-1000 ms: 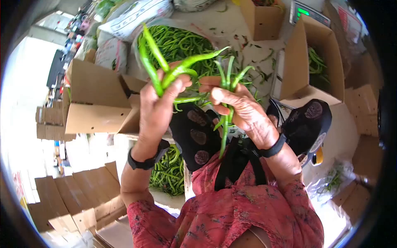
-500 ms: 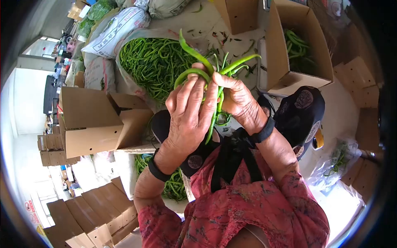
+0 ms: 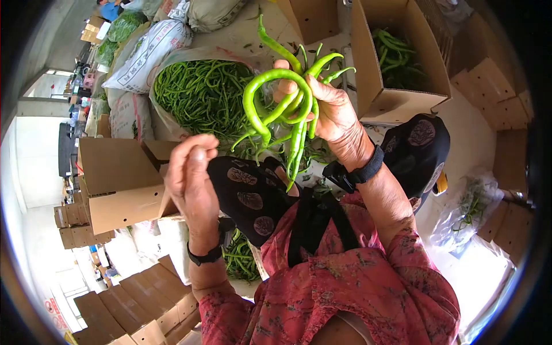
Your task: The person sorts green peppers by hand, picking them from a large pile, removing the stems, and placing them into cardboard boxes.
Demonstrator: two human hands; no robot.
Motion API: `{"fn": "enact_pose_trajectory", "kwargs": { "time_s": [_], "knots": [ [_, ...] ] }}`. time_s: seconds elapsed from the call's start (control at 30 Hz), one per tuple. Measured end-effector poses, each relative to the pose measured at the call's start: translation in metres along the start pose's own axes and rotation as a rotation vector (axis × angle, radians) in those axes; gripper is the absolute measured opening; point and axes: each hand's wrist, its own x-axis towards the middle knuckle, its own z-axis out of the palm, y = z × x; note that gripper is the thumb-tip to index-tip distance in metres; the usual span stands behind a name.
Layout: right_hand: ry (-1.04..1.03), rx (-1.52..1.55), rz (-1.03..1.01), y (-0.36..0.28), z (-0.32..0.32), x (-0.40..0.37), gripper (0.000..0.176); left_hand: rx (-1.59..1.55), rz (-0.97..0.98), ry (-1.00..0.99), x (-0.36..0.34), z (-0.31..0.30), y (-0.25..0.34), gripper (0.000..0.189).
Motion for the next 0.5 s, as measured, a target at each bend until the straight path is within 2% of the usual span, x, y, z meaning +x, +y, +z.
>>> {"fn": "enact_pose_trajectory", "kwargs": {
  "time_s": [0.1, 0.2, 0.3, 0.37, 0.43, 0.47, 0.5],
  "knots": [
    [0.016, -0.058, -0.044, -0.004, -0.001, -0.005, 0.043, -0.135, -0.115, -0.044, -0.007, 0.016, -0.009, 0.023],
    [-0.002, -0.184, -0.068, -0.014, 0.003, -0.012, 0.045, -0.162, -0.135, -0.104, -0.007, 0.020, -0.017, 0.024],
    [0.056, -0.434, -0.114, -0.033, 0.022, -0.019, 0.051, -0.177, -0.145, -0.147, -0.004, 0.024, -0.017, 0.022],
    [0.071, -0.519, -0.111, -0.055, 0.033, -0.021, 0.053, -0.147, -0.167, -0.150, -0.001, 0.027, -0.015, 0.019],
    [0.160, -0.715, -0.195, -0.083, 0.050, -0.027, 0.053, -0.108, -0.166, -0.169, 0.004, 0.026, -0.012, 0.018],
    [0.173, -0.714, -0.224, -0.100, 0.061, -0.031, 0.053, -0.134, -0.172, -0.169, 0.007, 0.022, -0.017, 0.018],
    [0.106, -0.736, -0.258, -0.119, 0.066, -0.032, 0.053, -0.168, -0.195, -0.159, 0.010, 0.021, -0.019, 0.018]
  ]
}}
